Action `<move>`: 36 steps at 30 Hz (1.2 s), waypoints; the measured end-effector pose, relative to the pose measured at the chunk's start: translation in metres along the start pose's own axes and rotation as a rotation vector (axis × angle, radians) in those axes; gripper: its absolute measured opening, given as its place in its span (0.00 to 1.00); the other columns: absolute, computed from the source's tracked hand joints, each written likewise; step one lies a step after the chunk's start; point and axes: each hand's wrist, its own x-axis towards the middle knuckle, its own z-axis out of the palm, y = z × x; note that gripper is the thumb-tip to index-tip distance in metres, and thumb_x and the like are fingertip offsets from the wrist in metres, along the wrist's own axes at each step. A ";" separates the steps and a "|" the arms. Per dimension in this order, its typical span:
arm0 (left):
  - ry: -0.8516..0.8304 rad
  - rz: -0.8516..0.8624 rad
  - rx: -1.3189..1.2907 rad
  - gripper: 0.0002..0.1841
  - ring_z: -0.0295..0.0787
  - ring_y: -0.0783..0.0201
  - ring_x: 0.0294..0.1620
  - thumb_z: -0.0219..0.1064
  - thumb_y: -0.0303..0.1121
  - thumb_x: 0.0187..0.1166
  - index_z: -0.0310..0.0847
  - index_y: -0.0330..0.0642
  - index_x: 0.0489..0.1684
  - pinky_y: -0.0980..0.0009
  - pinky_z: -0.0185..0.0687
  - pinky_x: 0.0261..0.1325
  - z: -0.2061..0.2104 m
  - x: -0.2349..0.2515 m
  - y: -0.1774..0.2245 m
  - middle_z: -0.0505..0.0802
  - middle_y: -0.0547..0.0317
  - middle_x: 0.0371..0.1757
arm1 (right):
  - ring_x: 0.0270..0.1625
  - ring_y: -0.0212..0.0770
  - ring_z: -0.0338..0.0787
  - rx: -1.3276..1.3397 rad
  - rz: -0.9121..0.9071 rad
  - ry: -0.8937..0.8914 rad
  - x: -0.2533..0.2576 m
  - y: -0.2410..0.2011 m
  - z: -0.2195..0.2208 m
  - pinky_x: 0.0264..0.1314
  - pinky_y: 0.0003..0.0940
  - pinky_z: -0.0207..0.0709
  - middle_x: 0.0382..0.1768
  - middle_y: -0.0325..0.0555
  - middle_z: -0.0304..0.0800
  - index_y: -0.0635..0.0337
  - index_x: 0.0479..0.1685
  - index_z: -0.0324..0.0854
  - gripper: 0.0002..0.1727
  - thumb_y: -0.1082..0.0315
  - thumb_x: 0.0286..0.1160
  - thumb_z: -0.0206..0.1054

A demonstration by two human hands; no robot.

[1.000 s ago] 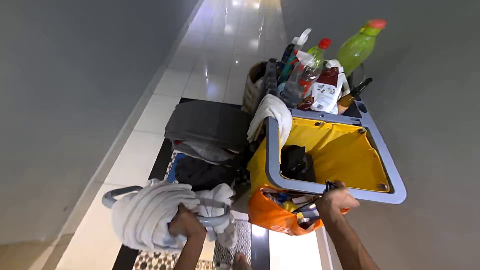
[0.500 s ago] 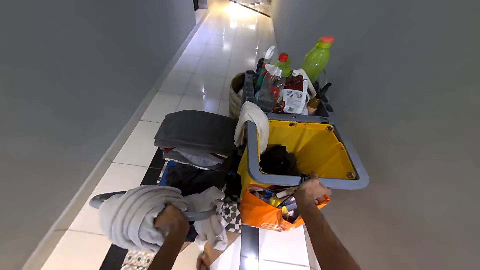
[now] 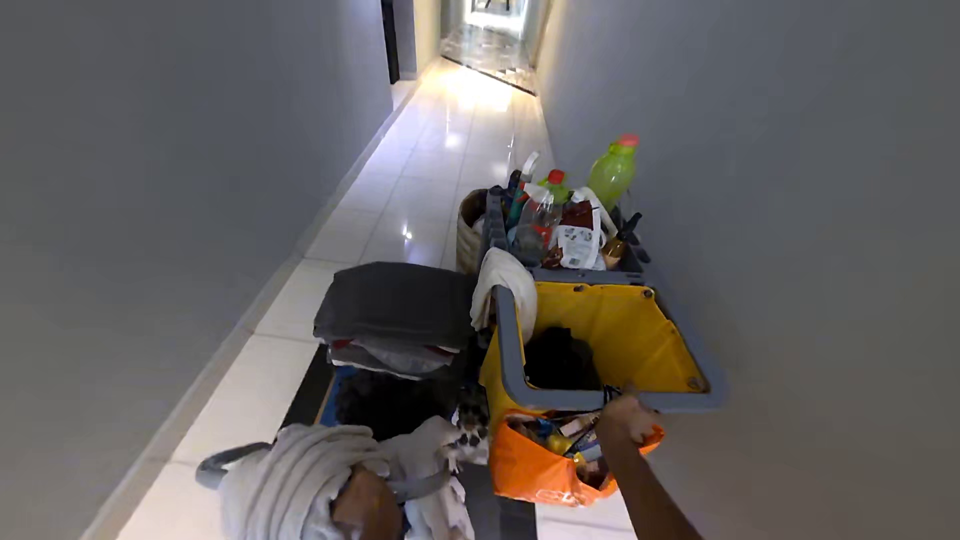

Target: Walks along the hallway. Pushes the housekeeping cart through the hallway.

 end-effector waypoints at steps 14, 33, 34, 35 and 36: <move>0.125 -0.029 -0.017 0.20 0.85 0.33 0.69 0.60 0.35 0.83 0.82 0.30 0.65 0.36 0.80 0.65 -0.080 0.235 0.356 0.89 0.30 0.64 | 0.78 0.66 0.77 0.132 0.095 -0.145 0.107 -0.284 0.316 0.74 0.63 0.75 0.75 0.75 0.74 0.73 0.86 0.58 0.47 0.46 0.76 0.67; 0.041 -0.093 -0.160 0.19 0.81 0.29 0.72 0.55 0.32 0.88 0.79 0.28 0.67 0.32 0.75 0.68 -0.230 0.580 0.871 0.86 0.25 0.66 | 0.73 0.63 0.82 -0.251 -0.084 -0.212 0.255 -0.697 0.764 0.72 0.60 0.76 0.67 0.69 0.83 0.67 0.71 0.78 0.28 0.52 0.90 0.52; 0.040 -0.082 -0.143 0.18 0.81 0.30 0.71 0.56 0.31 0.87 0.80 0.28 0.66 0.33 0.76 0.67 -0.238 0.598 0.898 0.86 0.26 0.66 | 0.72 0.63 0.82 -0.118 -0.012 -0.200 0.264 -0.722 0.787 0.71 0.60 0.76 0.67 0.70 0.83 0.73 0.70 0.77 0.32 0.49 0.87 0.56; 0.036 -0.074 -0.119 0.18 0.82 0.30 0.70 0.57 0.31 0.86 0.80 0.28 0.66 0.33 0.77 0.66 -0.247 0.616 0.926 0.87 0.26 0.65 | 0.74 0.63 0.81 -0.057 0.015 -0.240 0.274 -0.745 0.809 0.73 0.60 0.74 0.68 0.71 0.82 0.74 0.71 0.76 0.33 0.48 0.88 0.56; 0.032 -0.068 -0.100 0.18 0.82 0.30 0.70 0.57 0.31 0.86 0.80 0.28 0.66 0.34 0.77 0.66 -0.256 0.633 0.953 0.87 0.27 0.65 | 0.75 0.63 0.80 -0.045 0.013 -0.287 0.284 -0.767 0.832 0.74 0.61 0.73 0.70 0.71 0.80 0.74 0.73 0.74 0.34 0.48 0.89 0.55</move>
